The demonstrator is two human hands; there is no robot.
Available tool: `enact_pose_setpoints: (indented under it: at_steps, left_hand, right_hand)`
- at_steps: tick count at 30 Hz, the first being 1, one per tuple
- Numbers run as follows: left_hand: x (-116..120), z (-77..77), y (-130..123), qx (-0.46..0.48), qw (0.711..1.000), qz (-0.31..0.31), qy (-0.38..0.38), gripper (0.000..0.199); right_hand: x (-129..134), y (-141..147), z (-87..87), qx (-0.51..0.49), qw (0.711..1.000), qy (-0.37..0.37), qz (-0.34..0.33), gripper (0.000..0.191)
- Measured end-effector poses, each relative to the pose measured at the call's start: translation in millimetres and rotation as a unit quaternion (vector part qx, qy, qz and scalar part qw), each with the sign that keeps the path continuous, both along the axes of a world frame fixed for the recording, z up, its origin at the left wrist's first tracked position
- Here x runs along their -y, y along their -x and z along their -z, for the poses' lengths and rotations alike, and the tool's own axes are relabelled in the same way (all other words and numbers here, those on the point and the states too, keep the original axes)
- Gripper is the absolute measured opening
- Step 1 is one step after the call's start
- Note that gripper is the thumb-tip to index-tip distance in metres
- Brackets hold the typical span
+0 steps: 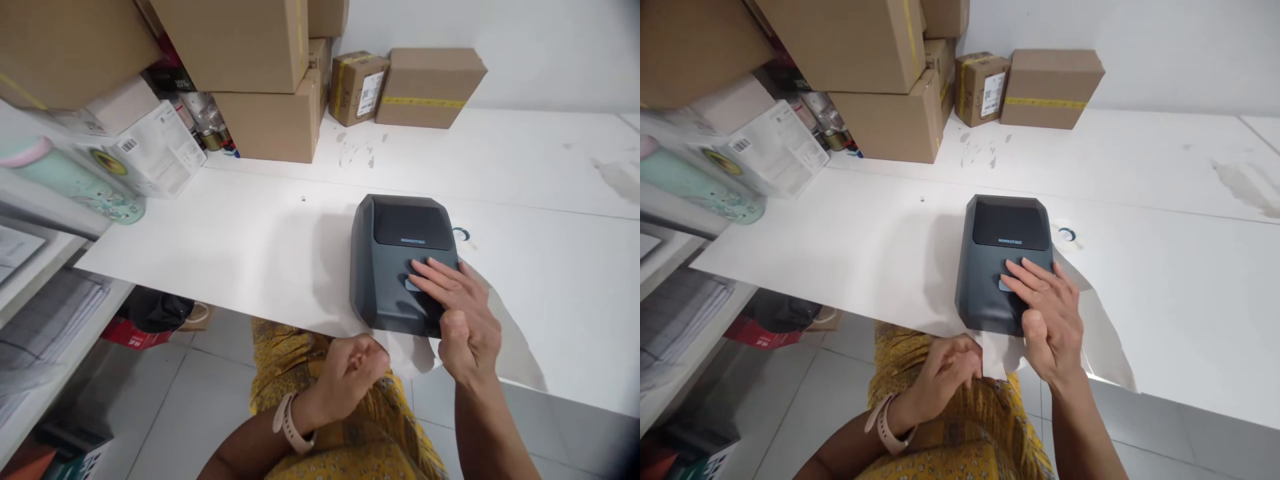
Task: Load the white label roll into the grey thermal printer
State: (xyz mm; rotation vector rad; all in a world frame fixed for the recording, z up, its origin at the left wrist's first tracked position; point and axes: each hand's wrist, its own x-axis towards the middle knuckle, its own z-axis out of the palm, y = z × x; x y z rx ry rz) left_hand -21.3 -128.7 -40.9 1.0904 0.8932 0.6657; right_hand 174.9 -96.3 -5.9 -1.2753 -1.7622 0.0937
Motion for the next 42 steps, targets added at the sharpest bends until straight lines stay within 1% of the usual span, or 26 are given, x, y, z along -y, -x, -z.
enact_pose_setpoints:
  at_steps: [2,3,5,7,9,11,13,18,21,26,30,34,37,39,40,42]
  left_hand:
    - [-9.2,-3.4,-14.6,0.036,0.994,0.086,0.056,0.057]
    - [-14.3,-5.2,-22.6,0.05,0.99,0.107,0.078,0.056]
    - [-21.8,-9.8,-36.1,0.069,0.985,0.12,0.104,0.051]
    - [-24.2,-15.0,-43.3,0.073,0.983,0.115,0.126,0.046]
    - [-22.6,-19.0,-44.5,0.063,0.979,0.115,0.157,0.044]
    - [-19.6,-19.4,-42.5,0.054,0.977,0.118,0.171,0.043]
    - [-16.9,-15.1,-40.3,0.051,0.978,0.128,0.156,0.044]
    - [-14.5,5.2,-39.1,0.048,0.984,0.136,0.107,0.051]
    - [-16.6,8.9,-38.4,0.051,0.983,0.154,0.083,0.06]
    - [-22.8,2.7,-36.8,0.072,0.977,0.187,0.08,0.073]
    - [-24.6,-1.1,-35.8,0.083,0.969,0.206,0.113,0.075]
    - [-23.6,-4.1,-34.4,0.109,0.959,0.228,0.131,0.073]
    - [-19.3,-7.6,-31.3,0.107,0.956,0.239,0.134,0.076]
    - [-13.8,-11.7,-26.5,0.091,0.96,0.237,0.116,0.074]
    - [-10.3,-14.3,-23.2,0.08,0.966,0.228,0.095,0.071]
    - [-2.8,-19.7,-14.5,0.051,0.982,0.182,0.022,0.061]
  right_hand:
    - [-0.8,-0.4,-0.6,-0.021,1.0,0.007,0.012,0.048]
    - [-0.9,-0.1,-0.7,-0.031,0.999,0.008,0.015,0.047]
    - [-0.9,0.9,-0.7,-0.047,0.999,0.004,0.017,0.045]
    - [-1.1,2.2,-0.8,-0.058,0.998,0.001,0.019,0.044]
    - [-1.5,3.2,-0.7,-0.066,0.998,-0.001,0.023,0.044]
    - [-1.6,3.9,-0.3,-0.071,0.997,-0.005,0.029,0.043]
    - [-1.7,4.3,0.1,-0.076,0.997,-0.007,0.032,0.043]
    - [-2.0,3.3,0.6,-0.071,0.997,-0.008,0.025,0.043]
    - [-1.8,1.5,1.6,-0.061,0.998,-0.006,0.023,0.042]
    - [-1.9,1.0,3.9,-0.016,0.999,-0.012,0.034,0.04]
    - [-5.4,3.5,-3.7,0.03,0.997,0.0,0.066,0.039]
    - [-6.9,1.4,-9.5,0.071,0.996,0.009,0.051,0.035]
    - [-3.9,-4.1,-2.9,0.077,0.996,-0.009,0.04,0.031]
    - [-1.9,-7.2,4.4,0.076,0.996,-0.031,0.038,0.034]
    - [-1.1,-7.8,8.0,0.073,0.996,-0.039,0.037,0.035]
    - [0.5,-6.9,13.8,0.053,0.997,-0.047,0.037,0.038]
